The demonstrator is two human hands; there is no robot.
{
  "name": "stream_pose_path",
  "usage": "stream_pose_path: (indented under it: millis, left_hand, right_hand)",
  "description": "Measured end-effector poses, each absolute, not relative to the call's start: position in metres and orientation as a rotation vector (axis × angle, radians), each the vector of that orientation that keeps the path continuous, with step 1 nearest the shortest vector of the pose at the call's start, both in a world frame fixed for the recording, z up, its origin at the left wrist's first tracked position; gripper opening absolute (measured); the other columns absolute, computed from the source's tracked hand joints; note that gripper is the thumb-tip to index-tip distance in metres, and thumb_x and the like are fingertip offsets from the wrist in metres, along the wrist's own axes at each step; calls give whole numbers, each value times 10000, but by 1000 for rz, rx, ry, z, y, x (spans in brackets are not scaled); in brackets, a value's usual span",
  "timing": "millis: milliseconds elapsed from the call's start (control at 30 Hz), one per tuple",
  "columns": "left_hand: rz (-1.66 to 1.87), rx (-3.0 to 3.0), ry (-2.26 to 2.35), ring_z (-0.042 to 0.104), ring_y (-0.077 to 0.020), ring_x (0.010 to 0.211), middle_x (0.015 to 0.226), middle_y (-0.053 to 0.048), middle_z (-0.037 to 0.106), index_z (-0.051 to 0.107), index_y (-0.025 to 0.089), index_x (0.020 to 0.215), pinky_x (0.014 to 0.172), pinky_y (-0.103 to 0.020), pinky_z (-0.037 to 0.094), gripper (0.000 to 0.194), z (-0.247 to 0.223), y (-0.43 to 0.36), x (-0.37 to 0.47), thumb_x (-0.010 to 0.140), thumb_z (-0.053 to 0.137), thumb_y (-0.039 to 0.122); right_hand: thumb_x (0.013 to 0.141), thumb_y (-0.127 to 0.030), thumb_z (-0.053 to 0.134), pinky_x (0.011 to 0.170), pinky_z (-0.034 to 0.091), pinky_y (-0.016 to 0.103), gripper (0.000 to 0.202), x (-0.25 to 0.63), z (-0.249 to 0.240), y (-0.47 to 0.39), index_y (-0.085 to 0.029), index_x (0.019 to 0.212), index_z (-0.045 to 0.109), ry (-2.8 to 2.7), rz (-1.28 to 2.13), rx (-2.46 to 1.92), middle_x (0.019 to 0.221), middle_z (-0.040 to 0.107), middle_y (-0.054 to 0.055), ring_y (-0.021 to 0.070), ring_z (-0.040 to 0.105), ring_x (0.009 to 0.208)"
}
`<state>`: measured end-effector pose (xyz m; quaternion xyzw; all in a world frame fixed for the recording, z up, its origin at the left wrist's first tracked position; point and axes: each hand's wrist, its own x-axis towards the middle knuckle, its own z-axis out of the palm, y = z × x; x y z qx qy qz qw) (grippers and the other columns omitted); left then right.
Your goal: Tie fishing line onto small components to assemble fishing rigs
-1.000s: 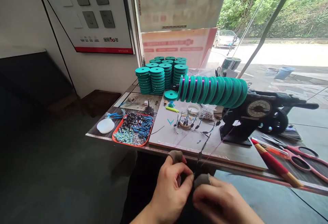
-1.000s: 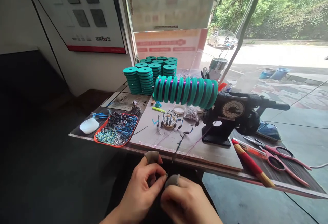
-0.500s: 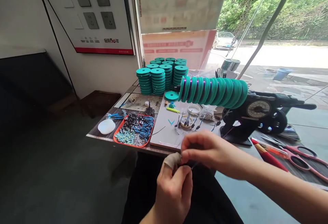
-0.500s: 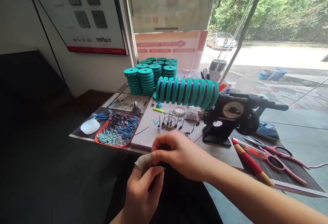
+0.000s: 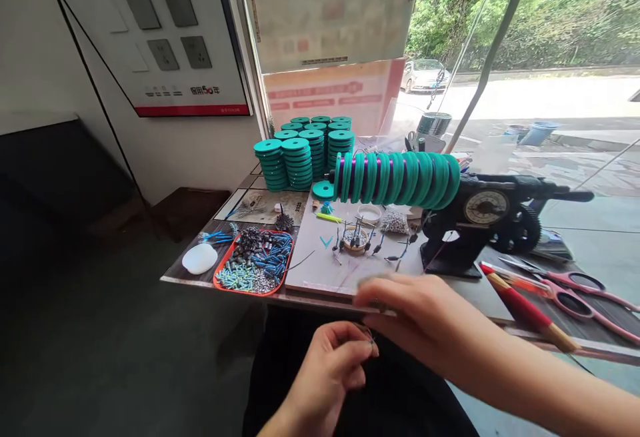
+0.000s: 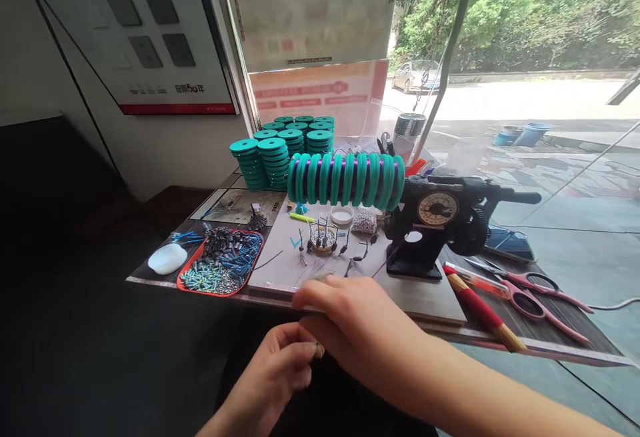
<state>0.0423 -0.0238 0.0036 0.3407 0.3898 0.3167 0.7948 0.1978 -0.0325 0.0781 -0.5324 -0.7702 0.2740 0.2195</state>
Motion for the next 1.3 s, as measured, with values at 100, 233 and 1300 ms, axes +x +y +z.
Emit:
stream_pose_path:
  millis: [100,233,1300]
  left_hand:
    - [464,232,645,446,-42,502,634,-36,621,661,101,640,404,-113,244,116,-3,-25,47,561,736,61]
    - [317,118,518,384,-18,474,603,-18,565,657,63,614,358,-81,195,189,-9,-31,57,500,801,107]
    - [147,111,357,211,-23,440,535,51,367,608,77,619,297,-76,101,214,-1,-31,61,569,788,182]
  right_hand:
    - [874,-128,448,525,365,224,224,219,58,-57,-202,907,657,-2304,512,-1414,690,612,22,138,542,581]
    - [892,-186,489,552,392,198,217,232,34,-63,-197,807,688,-2227,657,-1294,723,591,22,120,540,624]
    - [776,-161,679,650,405,187,60,239,42,-41,-153,795,735,-2026,1026,-1012,677,632,-3,116,534,718]
